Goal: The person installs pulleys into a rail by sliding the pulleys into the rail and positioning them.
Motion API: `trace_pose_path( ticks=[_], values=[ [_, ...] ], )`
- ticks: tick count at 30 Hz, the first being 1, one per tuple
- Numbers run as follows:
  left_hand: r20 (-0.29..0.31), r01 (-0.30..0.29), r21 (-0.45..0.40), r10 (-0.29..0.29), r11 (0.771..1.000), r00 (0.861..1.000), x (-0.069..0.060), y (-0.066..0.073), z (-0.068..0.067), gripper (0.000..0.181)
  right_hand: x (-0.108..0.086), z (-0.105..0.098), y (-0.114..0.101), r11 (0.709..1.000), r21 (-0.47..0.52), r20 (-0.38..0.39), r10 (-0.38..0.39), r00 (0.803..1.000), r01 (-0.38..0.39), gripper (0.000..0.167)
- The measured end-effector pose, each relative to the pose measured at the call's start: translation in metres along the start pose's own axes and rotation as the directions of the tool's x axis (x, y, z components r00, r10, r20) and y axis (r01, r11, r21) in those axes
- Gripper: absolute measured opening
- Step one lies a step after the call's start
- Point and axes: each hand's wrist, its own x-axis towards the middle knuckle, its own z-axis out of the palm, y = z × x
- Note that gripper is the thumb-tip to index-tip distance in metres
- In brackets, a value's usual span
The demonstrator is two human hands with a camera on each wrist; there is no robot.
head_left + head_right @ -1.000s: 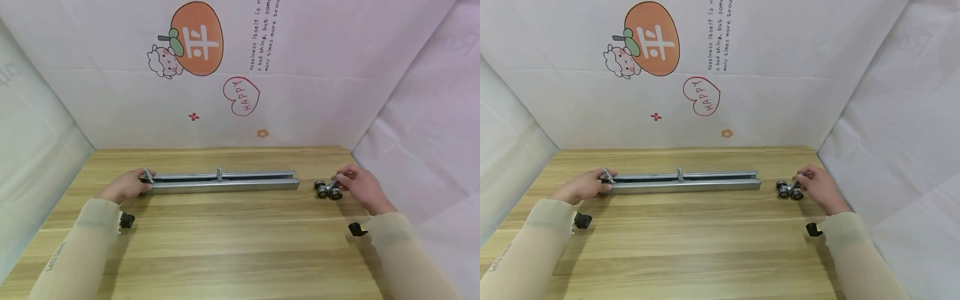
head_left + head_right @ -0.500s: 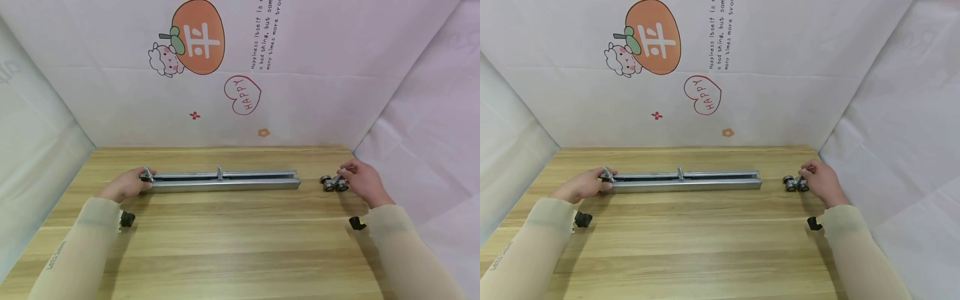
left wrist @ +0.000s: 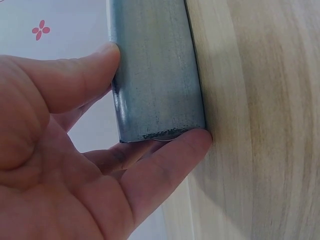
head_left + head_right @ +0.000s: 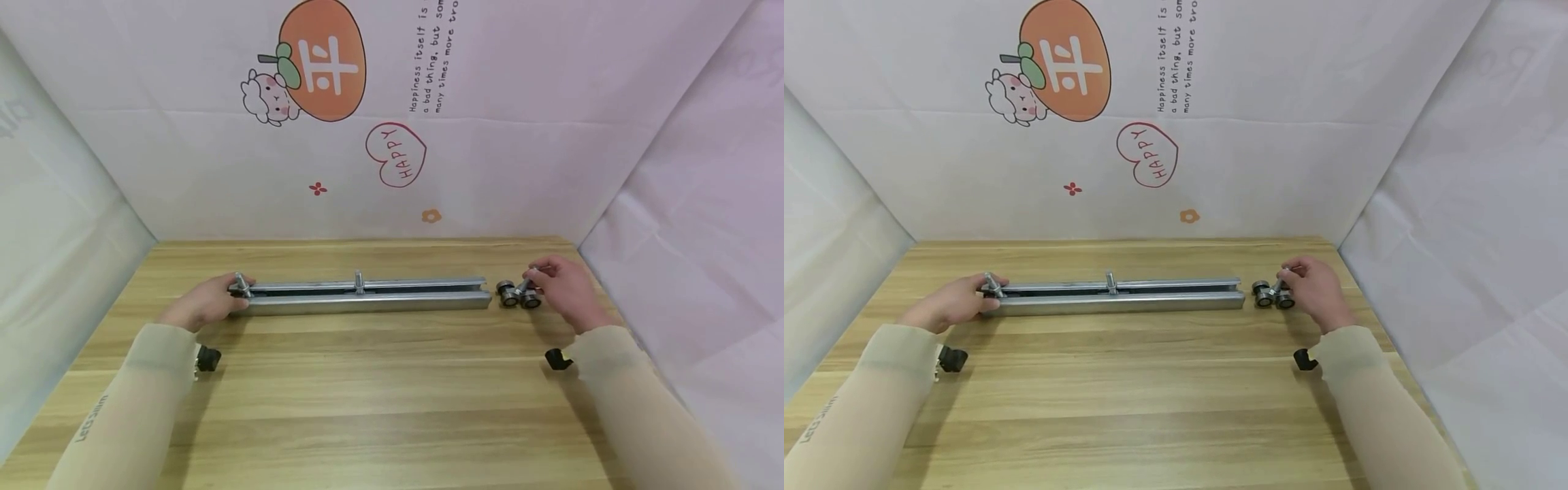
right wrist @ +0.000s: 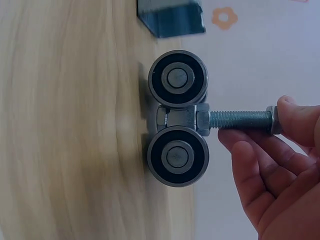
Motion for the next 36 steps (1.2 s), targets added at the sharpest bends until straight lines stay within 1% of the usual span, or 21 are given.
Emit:
trace_pose_path(
  ticks=[2,6,11,15,23,28,31,36],
  values=[
    [0.002,0.006,-0.003,-0.006,1.000,1.000,0.000,0.000,0.000,0.054,0.002,0.005,-0.004,1.000,0.009,0.000,-0.012,1.000,0.012,0.034],
    [0.002,0.011,-0.002,-0.011,1.000,1.000,0.000,0.000,0.000,0.054,0.004,0.013,-0.012,1.000,0.002,0.007,-0.012,1.000,0.012,0.029],
    [0.001,0.014,0.002,-0.014,1.000,1.000,0.000,0.001,0.001,0.053,0.004,0.018,-0.020,1.000,0.011,0.011,0.001,1.000,-0.001,0.029],
    [0.005,0.012,-0.003,-0.012,1.000,1.000,0.001,0.000,0.001,0.054,0.003,0.021,-0.023,1.000,0.020,0.015,-0.003,1.000,0.002,0.029],
    [0.005,0.017,-0.006,-0.017,1.000,1.000,0.001,0.000,0.000,0.054,0.004,0.029,-0.023,0.996,0.091,0.028,-0.004,1.000,0.002,0.029],
    [0.010,0.022,-0.013,-0.021,1.000,1.000,-0.001,0.001,0.000,0.054,0.005,0.034,-0.028,0.994,0.114,0.044,-0.003,0.999,-0.002,0.030],
    [0.017,0.024,-0.021,-0.024,0.999,1.000,-0.001,0.002,0.001,0.054,0.004,0.036,-0.033,0.995,0.098,0.051,-0.011,0.999,0.005,0.031],
    [0.019,0.021,-0.019,-0.021,1.000,1.000,-0.002,0.001,0.001,0.054,0.005,0.038,-0.041,0.999,0.007,0.056,-0.043,0.997,0.042,0.033]
  ],
)
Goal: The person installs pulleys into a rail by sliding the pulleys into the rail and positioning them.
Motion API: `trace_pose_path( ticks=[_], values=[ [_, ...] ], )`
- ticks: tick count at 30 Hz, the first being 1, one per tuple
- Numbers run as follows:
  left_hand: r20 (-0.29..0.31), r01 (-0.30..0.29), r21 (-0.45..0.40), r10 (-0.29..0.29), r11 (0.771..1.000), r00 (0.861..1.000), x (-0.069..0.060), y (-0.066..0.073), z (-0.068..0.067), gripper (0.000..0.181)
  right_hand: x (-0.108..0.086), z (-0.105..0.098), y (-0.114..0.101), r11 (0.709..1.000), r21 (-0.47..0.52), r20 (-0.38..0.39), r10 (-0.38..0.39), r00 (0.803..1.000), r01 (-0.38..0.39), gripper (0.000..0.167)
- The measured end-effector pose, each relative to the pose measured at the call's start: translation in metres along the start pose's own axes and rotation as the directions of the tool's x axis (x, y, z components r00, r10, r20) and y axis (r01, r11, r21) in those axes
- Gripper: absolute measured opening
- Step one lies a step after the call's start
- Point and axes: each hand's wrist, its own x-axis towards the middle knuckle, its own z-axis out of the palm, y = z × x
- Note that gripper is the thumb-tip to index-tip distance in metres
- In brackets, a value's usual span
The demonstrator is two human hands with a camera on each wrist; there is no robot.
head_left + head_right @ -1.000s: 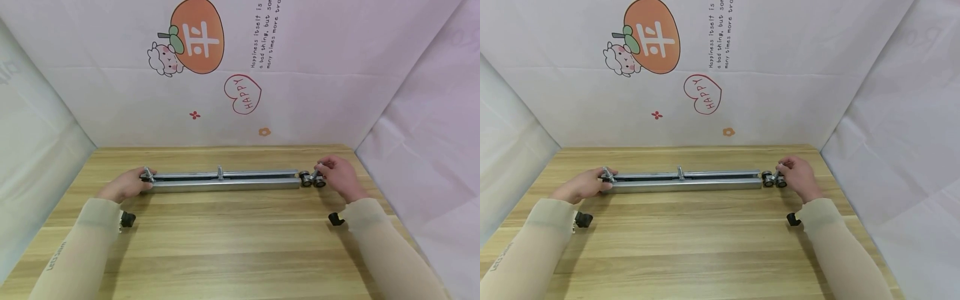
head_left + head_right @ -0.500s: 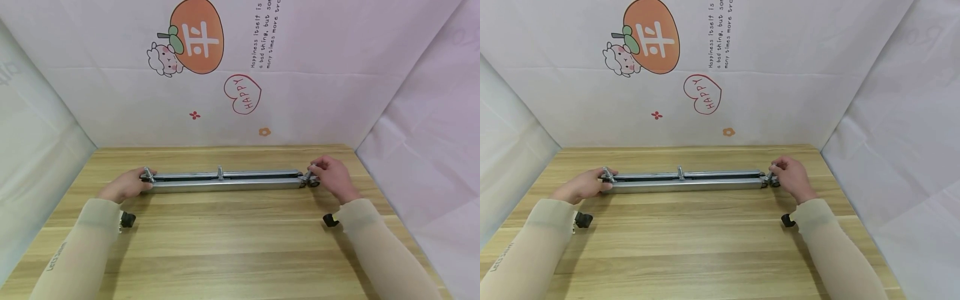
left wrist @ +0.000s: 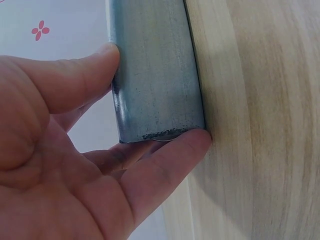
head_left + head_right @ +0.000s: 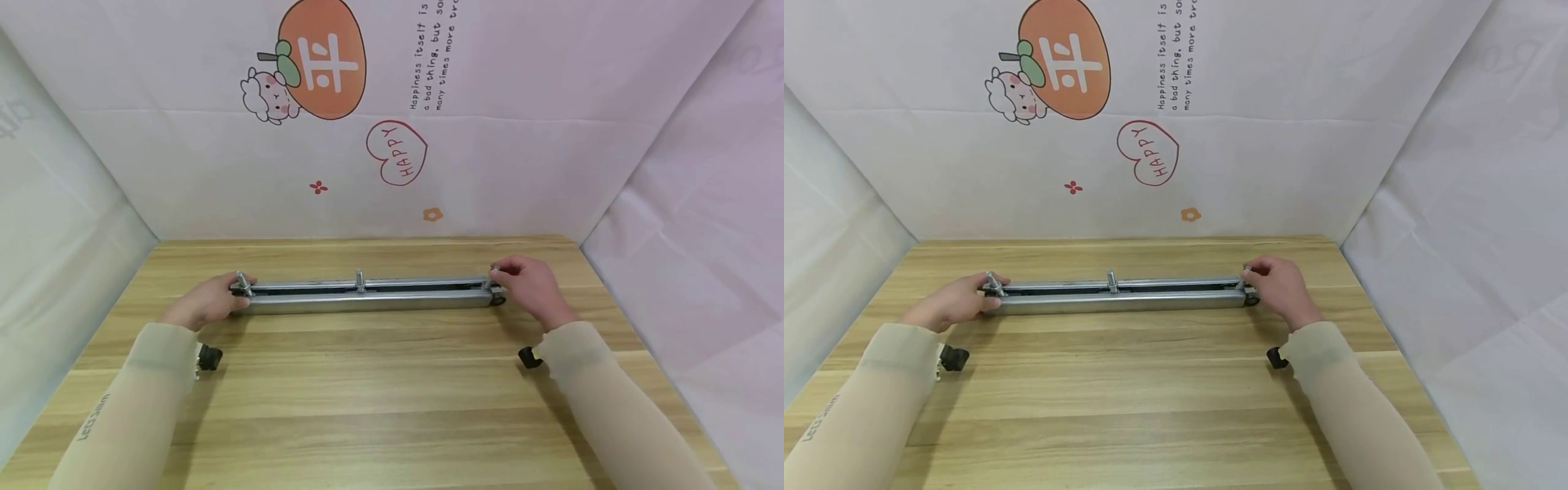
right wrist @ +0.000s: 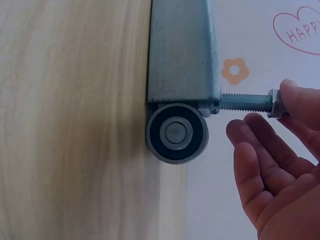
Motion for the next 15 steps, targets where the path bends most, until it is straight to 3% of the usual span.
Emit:
trace_pose_path(
  ticks=[7,15],
  values=[
    [-0.001,0.004,-0.003,-0.004,1.000,1.000,0.0004,-0.0012,0.0001,0.054,0.0049,0.0042,-0.0068,0.999,-0.034,0.040,-0.023,0.999,0.025,0.031],
    [-0.001,0.011,0.009,-0.011,1.000,1.000,0.0018,-0.0023,-0.0008,0.055,0.0054,0.0083,-0.0072,0.999,-0.025,0.026,-0.025,0.999,0.026,0.027]
  ],
)
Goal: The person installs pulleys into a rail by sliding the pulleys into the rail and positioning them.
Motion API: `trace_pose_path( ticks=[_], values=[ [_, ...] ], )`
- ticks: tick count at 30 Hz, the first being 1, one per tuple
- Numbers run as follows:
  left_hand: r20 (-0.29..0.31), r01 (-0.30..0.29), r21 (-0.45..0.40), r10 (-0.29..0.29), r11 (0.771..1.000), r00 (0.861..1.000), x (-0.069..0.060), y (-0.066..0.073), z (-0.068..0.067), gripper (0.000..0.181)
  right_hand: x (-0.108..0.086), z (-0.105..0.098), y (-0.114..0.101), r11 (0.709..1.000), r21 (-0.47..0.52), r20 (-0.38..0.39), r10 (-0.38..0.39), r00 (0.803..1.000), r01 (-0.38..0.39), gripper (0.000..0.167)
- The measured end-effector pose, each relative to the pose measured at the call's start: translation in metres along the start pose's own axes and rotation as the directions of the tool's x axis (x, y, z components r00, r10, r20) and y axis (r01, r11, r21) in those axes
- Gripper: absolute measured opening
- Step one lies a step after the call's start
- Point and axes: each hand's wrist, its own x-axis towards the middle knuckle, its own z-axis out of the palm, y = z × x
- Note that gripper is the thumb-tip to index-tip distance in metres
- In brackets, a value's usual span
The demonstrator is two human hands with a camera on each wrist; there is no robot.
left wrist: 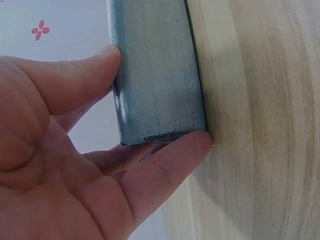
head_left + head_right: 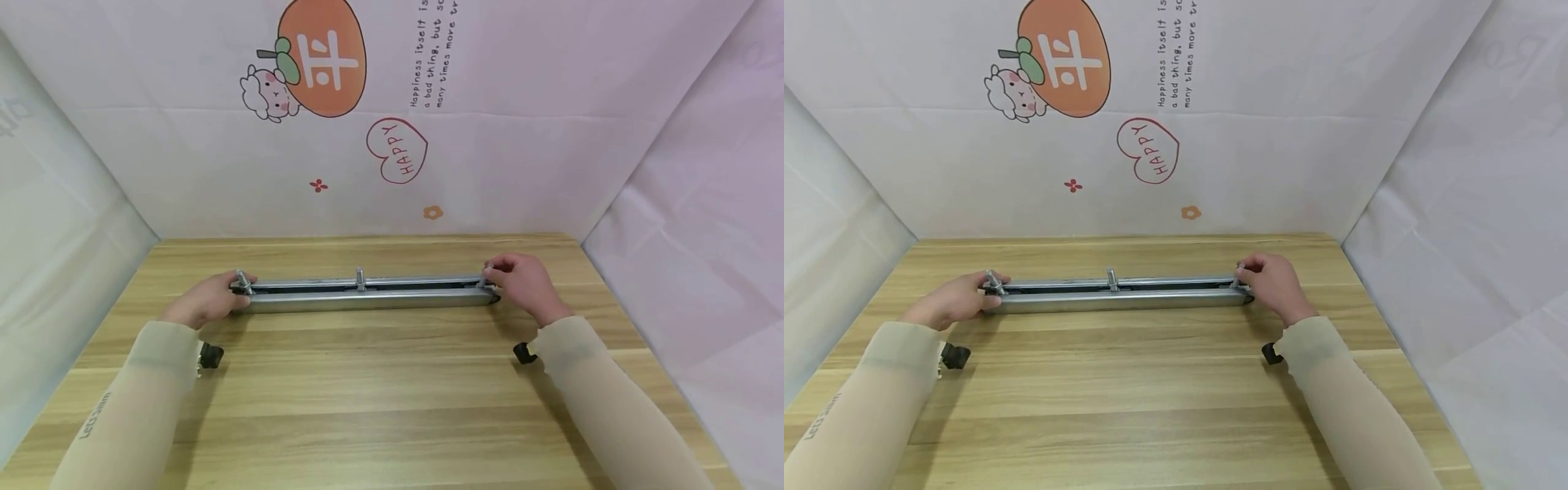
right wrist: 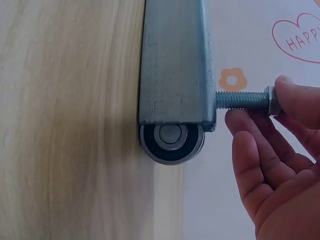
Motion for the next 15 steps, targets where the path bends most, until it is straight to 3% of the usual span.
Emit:
trace_pose_path(
  ticks=[15],
  values=[
    [-0.013,0.028,-0.033,-0.029,0.999,1.000,0.000,0.002,0.000,0.054,0.005,0.010,-0.011,0.999,0.037,-0.005,-0.002,1.000,0.002,0.018]
  ],
)
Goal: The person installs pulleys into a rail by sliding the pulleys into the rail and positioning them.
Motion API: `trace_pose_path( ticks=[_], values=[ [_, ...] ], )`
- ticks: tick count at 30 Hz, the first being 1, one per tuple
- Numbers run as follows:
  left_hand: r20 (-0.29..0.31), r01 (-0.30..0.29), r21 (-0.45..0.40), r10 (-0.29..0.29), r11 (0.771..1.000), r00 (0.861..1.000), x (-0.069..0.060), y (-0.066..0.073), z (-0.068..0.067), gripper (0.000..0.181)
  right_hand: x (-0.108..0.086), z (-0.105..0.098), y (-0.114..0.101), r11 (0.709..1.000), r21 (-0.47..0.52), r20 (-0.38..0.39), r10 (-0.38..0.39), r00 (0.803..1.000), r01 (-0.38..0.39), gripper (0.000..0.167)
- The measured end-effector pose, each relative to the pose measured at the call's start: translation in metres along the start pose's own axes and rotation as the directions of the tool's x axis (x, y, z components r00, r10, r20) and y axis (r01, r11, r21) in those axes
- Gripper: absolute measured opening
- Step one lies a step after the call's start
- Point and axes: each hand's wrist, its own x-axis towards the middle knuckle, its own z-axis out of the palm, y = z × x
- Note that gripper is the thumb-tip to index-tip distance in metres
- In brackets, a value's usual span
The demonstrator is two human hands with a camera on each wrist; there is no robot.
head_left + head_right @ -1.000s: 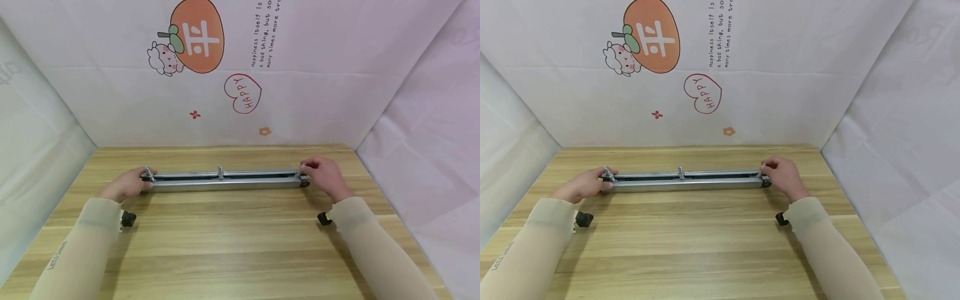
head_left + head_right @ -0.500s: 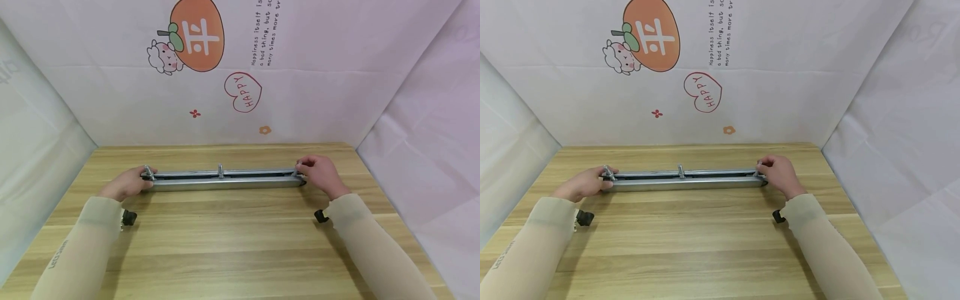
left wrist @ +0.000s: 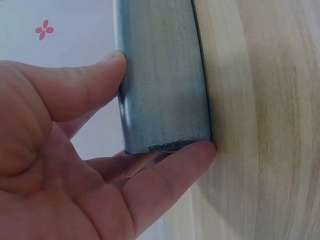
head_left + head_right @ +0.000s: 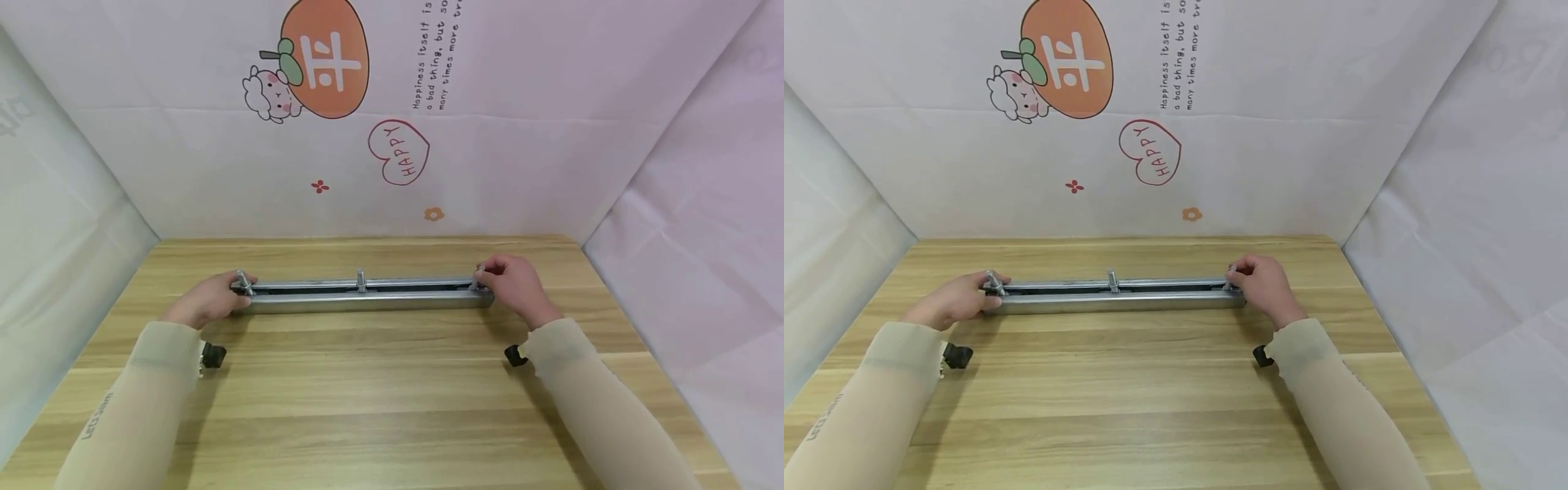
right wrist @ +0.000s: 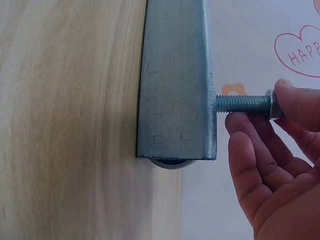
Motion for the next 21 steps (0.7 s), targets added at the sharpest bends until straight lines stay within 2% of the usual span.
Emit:
trace_pose_path(
  ticks=[7,21],
  values=[
    [0.016,0.004,-0.027,-0.004,1.000,1.000,0.0012,0.0013,-0.0001,0.054,-0.0031,-0.0010,-0.0054,1.000,0.016,0.005,0.012,1.000,-0.012,0.016],
    [0.006,0.011,-0.043,-0.010,0.999,1.000,0.0028,-0.0009,0.0028,0.055,-0.0010,-0.0020,-0.0047,0.999,0.027,0.043,0.023,0.999,-0.024,0.020]
  ],
)
